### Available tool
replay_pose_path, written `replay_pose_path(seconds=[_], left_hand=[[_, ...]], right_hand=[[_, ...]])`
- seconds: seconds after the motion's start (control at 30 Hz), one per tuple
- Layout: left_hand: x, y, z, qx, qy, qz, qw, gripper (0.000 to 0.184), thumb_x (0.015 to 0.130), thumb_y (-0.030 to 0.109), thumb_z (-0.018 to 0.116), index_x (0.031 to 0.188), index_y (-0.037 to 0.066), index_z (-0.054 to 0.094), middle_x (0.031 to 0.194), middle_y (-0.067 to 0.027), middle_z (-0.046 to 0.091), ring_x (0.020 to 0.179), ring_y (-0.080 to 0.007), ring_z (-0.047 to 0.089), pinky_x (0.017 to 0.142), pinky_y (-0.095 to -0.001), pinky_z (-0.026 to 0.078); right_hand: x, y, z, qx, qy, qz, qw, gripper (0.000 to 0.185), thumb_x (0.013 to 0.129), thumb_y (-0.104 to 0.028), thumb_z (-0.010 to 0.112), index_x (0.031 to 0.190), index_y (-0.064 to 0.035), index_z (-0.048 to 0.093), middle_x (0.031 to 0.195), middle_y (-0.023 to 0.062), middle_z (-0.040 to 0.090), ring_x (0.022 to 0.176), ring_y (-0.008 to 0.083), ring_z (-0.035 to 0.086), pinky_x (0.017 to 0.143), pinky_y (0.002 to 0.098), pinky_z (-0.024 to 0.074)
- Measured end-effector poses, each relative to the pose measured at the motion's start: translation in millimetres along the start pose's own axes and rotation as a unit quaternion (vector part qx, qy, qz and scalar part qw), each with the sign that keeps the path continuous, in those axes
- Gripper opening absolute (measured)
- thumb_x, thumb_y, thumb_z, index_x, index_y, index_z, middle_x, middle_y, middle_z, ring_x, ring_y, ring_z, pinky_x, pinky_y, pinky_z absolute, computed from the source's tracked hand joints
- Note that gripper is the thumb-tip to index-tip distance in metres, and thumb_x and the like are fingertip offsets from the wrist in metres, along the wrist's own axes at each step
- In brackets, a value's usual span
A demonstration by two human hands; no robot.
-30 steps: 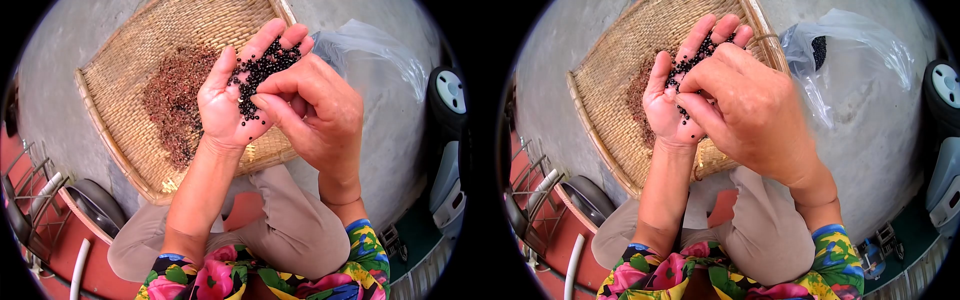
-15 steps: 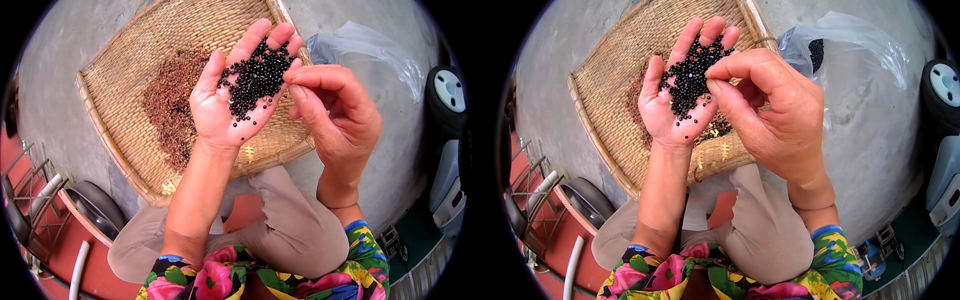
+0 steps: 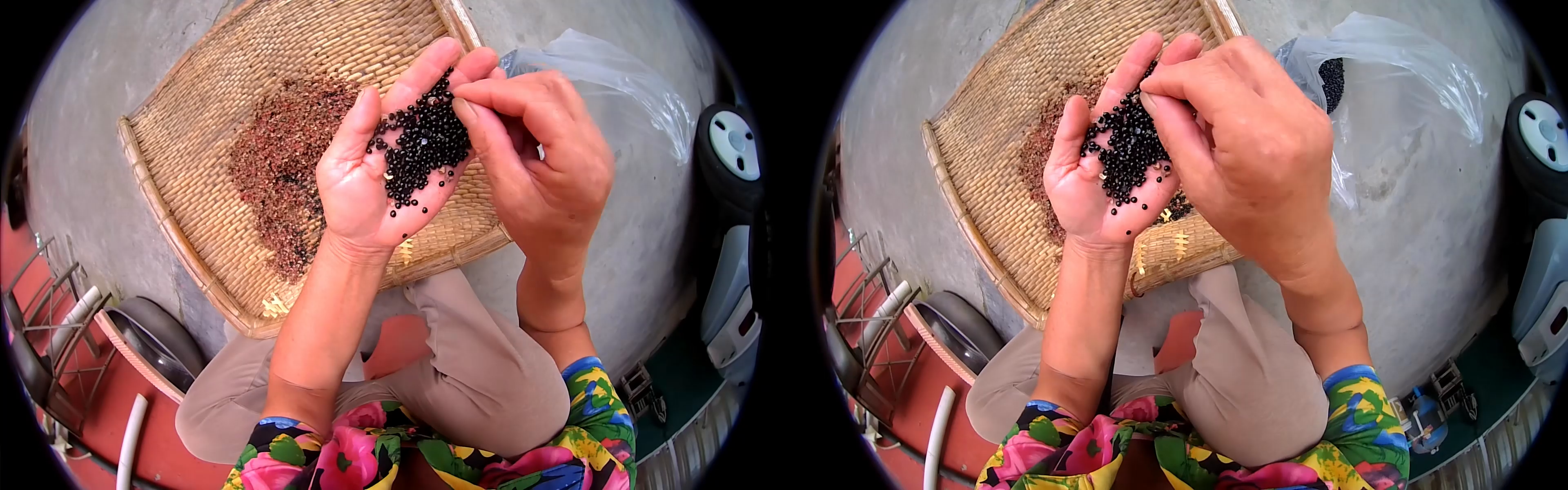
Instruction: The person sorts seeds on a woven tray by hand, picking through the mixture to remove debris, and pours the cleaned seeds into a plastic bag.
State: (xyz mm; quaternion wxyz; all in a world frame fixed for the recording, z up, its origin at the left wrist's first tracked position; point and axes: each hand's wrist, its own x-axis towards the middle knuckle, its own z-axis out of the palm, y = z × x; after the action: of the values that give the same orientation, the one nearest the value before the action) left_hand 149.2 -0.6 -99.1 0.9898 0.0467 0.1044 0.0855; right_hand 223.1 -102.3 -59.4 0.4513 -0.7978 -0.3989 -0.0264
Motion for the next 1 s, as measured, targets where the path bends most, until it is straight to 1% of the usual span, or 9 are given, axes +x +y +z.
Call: replay_pose_path(seconds=[0.13,0.2,0.27,0.33,0.6,0.67,0.73,0.8,1.0], left_hand=[[2.4,7.7,-4.0,-0.066,-0.008,0.026,0.997,0.064,0.094,0.037,0.037,0.142,-0.001,0.022,0.147,-0.0225,0.021,0.138,-0.0385,0.016,0.112,-0.0478,0.020],[2.5,11.3,-5.5,-0.099,-0.012,0.024,0.995,0.063,0.093,0.037,0.037,0.142,-0.001,0.023,0.147,-0.0221,0.022,0.138,-0.0384,0.016,0.112,-0.0479,0.020],[2.4,9.4,-5.9,-0.074,-0.022,0.024,0.997,0.064,0.094,0.037,0.037,0.142,-0.001,0.022,0.147,-0.0218,0.022,0.138,-0.0380,0.017,0.112,-0.0476,0.021],[1.0,6.9,-4.2,-0.073,-0.033,0.012,0.997,0.064,0.094,0.038,0.036,0.143,-0.001,0.020,0.147,-0.0218,0.022,0.138,-0.0376,0.018,0.112,-0.0469,0.022],[1.0,5.8,-4.8,-0.061,-0.029,0.003,0.998,0.064,0.095,0.038,0.035,0.143,0.000,0.018,0.147,-0.0217,0.023,0.137,-0.0371,0.019,0.112,-0.0469,0.023],[1.4,6.1,-8.3,-0.129,-0.048,0.002,0.990,0.064,0.095,0.037,0.035,0.143,0.000,0.019,0.146,-0.0221,0.024,0.138,-0.0372,0.018,0.112,-0.0475,0.023],[2.0,7.5,-3.4,-0.103,-0.023,0.018,0.994,0.063,0.094,0.037,0.036,0.143,-0.001,0.020,0.146,-0.0221,0.024,0.138,-0.0375,0.017,0.112,-0.0479,0.021],[2.7,9.3,-3.3,-0.128,-0.009,0.020,0.992,0.063,0.094,0.037,0.036,0.142,-0.002,0.021,0.147,-0.0219,0.023,0.138,-0.0378,0.017,0.113,-0.0479,0.019],[1.9,2.0,-0.7,-0.079,-0.010,0.023,0.997,0.064,0.094,0.038,0.034,0.142,-0.002,0.022,0.146,-0.0227,0.023,0.137,-0.0399,0.018,0.113,-0.0482,0.017]], right_hand=[[-10.4,-7.7,-20.0,0.066,0.015,0.084,0.994,0.017,0.075,0.003,0.069,0.091,-0.0016,0.066,0.081,0.0032,0.058,0.060,0.0047,0.045,0.049,0.0173,0.0308],[-8.1,-11.3,-25.2,0.013,-0.116,0.140,0.983,0.021,0.074,0.002,0.071,0.094,-0.0030,0.067,0.081,0.0028,0.058,0.060,0.0042,0.044,0.048,0.0167,0.0296],[-5.4,-2.4,-12.2,0.025,-0.083,0.130,0.988,0.024,0.073,0.003,0.072,0.095,-0.0042,0.069,0.082,0.0022,0.058,0.058,0.0034,0.043,0.048,0.0164,0.0298],[-3.9,7.0,-2.0,-0.001,-0.005,0.033,0.999,0.024,0.071,0.004,0.072,0.094,-0.0044,0.069,0.081,0.0018,0.058,0.057,0.0032,0.043,0.047,0.0166,0.0311],[1.4,3.6,5.2,0.042,-0.019,0.021,0.999,0.013,0.075,0.006,0.068,0.085,-0.0018,0.067,0.078,0.0017,0.057,0.062,0.0050,0.047,0.050,0.0181,0.0354],[-2.6,-4.7,-5.0,0.077,0.015,0.101,0.992,0.005,0.078,0.003,0.066,0.081,-0.0010,0.064,0.075,0.0017,0.055,0.060,0.0057,0.046,0.051,0.0182,0.0350],[-6.5,-6.3,-19.9,0.060,-0.006,0.128,0.990,0.003,0.078,0.001,0.066,0.081,-0.0006,0.064,0.073,0.0024,0.054,0.059,0.0064,0.044,0.051,0.0180,0.0337],[-8.8,-4.0,-30.2,-0.016,-0.178,0.116,0.977,0.007,0.076,-0.001,0.068,0.081,-0.0001,0.064,0.074,0.0033,0.055,0.059,0.0066,0.043,0.051,0.0180,0.0326],[-9.6,-13.2,3.4,-0.005,-0.046,0.047,0.998,0.020,0.073,0.004,0.067,0.092,-0.0033,0.067,0.077,0.0039,0.058,0.064,0.0112,0.053,0.053,0.0233,0.0411]])
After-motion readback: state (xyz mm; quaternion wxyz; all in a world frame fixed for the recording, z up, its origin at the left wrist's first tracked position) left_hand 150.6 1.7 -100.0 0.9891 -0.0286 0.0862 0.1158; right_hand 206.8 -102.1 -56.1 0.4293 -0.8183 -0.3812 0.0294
